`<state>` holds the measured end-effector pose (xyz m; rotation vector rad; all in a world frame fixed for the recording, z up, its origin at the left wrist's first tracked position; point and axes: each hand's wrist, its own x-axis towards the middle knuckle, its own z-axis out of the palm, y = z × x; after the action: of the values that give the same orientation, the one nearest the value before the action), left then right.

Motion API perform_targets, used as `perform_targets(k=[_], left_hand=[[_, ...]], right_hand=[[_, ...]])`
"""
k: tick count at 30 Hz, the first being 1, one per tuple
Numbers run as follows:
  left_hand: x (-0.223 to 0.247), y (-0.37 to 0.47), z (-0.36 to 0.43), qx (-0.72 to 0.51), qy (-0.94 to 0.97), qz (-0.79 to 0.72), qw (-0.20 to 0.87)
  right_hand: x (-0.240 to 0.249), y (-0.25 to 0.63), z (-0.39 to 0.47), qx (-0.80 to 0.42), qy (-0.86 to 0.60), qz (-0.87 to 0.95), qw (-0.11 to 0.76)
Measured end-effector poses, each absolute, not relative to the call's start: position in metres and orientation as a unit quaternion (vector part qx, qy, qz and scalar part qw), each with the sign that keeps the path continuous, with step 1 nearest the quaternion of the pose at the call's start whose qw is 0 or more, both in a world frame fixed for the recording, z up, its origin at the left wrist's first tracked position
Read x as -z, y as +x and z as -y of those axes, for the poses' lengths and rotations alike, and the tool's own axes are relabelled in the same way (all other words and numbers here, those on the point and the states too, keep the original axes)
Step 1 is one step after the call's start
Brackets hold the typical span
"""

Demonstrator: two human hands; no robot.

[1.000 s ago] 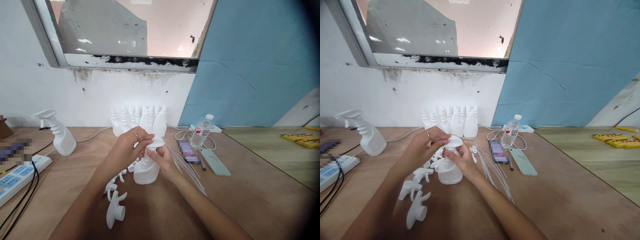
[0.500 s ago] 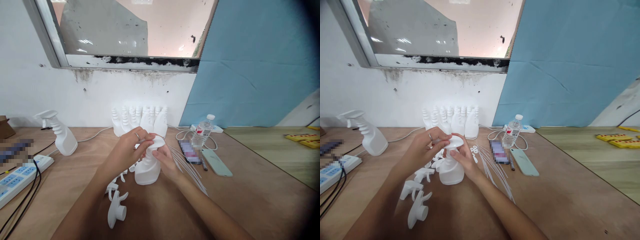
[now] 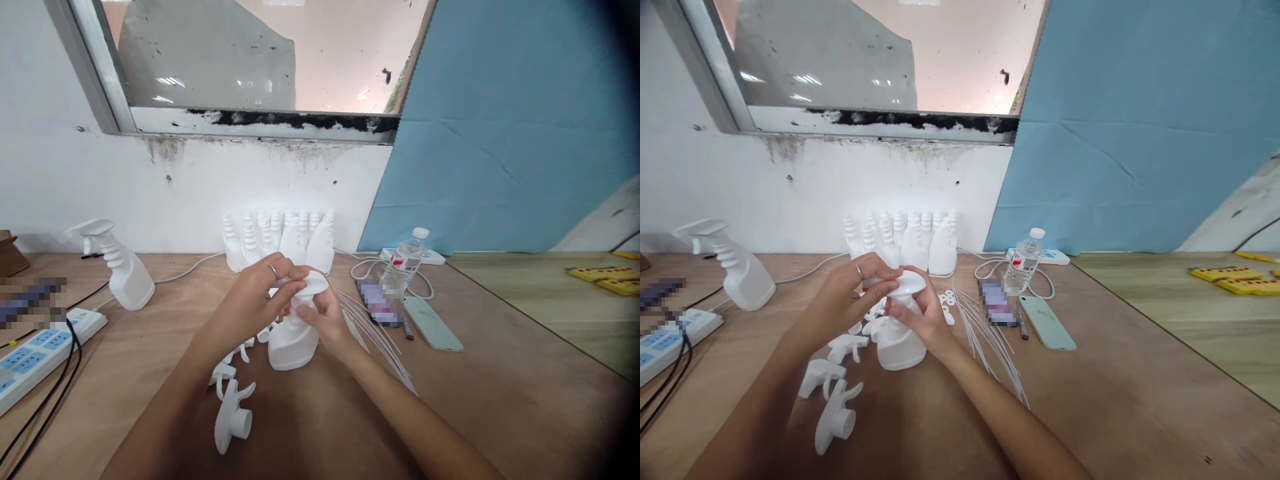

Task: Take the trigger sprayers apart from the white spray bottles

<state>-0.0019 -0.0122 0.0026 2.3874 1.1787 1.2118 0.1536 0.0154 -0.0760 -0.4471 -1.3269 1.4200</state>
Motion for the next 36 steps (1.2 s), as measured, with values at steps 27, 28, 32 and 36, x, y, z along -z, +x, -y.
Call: perform_targets(k=[27, 28, 32, 36], left_hand=[[-0.001, -0.006, 0.002, -0.426, 0.781, -0.415, 0.191], [0.000, -0.008, -0.001, -0.415, 0.785, -0.415, 0.200], [0.001, -0.017, -0.005, -0.318, 0.795, -0.444, 0.264], [0.012, -0.022, -0.009, -0.139, 0.821, -0.450, 0.321]], right_hand=[[0.077, 0.153, -0.022, -0.580, -0.232, 0.562, 0.542], [0.076, 0.155, -0.025, -0.587, -0.243, 0.559, 0.533], [0.066, 0.170, -0.034, -0.563, -0.280, 0.590, 0.506], [0.061, 0.186, -0.037, -0.526, -0.266, 0.640, 0.493]])
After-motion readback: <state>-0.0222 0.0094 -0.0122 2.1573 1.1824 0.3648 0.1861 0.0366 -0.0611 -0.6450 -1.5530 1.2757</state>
